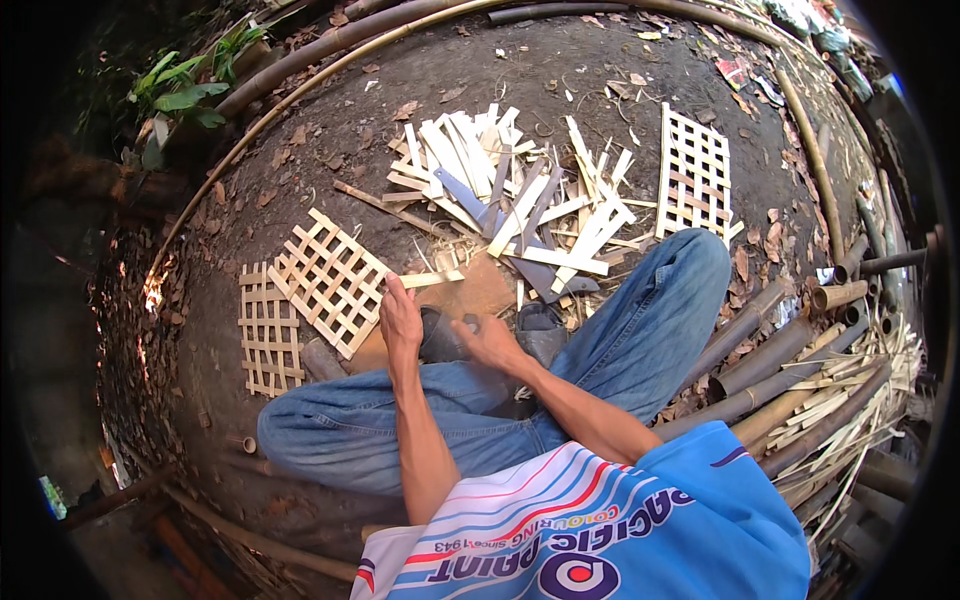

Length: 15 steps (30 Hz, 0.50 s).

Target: The person sits on the ground and weaves thin bamboo strips into a lattice pattern. They use a knife to trim and shape the strips as they interlace them into a grid.

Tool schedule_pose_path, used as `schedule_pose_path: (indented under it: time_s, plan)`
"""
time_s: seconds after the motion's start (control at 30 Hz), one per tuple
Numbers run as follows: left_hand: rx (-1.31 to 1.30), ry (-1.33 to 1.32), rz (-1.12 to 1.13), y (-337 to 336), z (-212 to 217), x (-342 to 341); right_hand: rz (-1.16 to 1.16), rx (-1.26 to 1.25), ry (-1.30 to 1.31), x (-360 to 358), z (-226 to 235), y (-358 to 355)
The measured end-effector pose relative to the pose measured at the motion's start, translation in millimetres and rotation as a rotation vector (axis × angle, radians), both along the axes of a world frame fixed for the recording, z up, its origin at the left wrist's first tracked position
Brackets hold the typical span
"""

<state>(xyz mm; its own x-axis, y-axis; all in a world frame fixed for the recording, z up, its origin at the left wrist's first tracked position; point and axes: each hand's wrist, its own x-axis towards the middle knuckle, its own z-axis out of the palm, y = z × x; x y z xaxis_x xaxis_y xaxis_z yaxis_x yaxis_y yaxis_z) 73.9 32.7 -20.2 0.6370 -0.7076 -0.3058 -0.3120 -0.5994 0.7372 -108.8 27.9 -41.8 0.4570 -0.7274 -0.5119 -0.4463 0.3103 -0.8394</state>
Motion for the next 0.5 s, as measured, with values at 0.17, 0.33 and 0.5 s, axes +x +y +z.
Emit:
schedule_pose_path:
  time_s: [0.17,0.33,0.5]
  plan:
    - [0.056,0.032,-0.052,-13.9,24.4,-19.7,0.017,-0.282,-0.107,3.1,36.6,2.0]
    - [-0.042,0.012,0.014,-14.2,5.6,-15.4,0.07,-0.121,-0.003,-9.0,18.0,-8.1]
    - [-0.057,0.052,0.04,-13.8,9.5,-15.4,-0.102,-0.174,-0.123,-2.9,22.3,8.4]
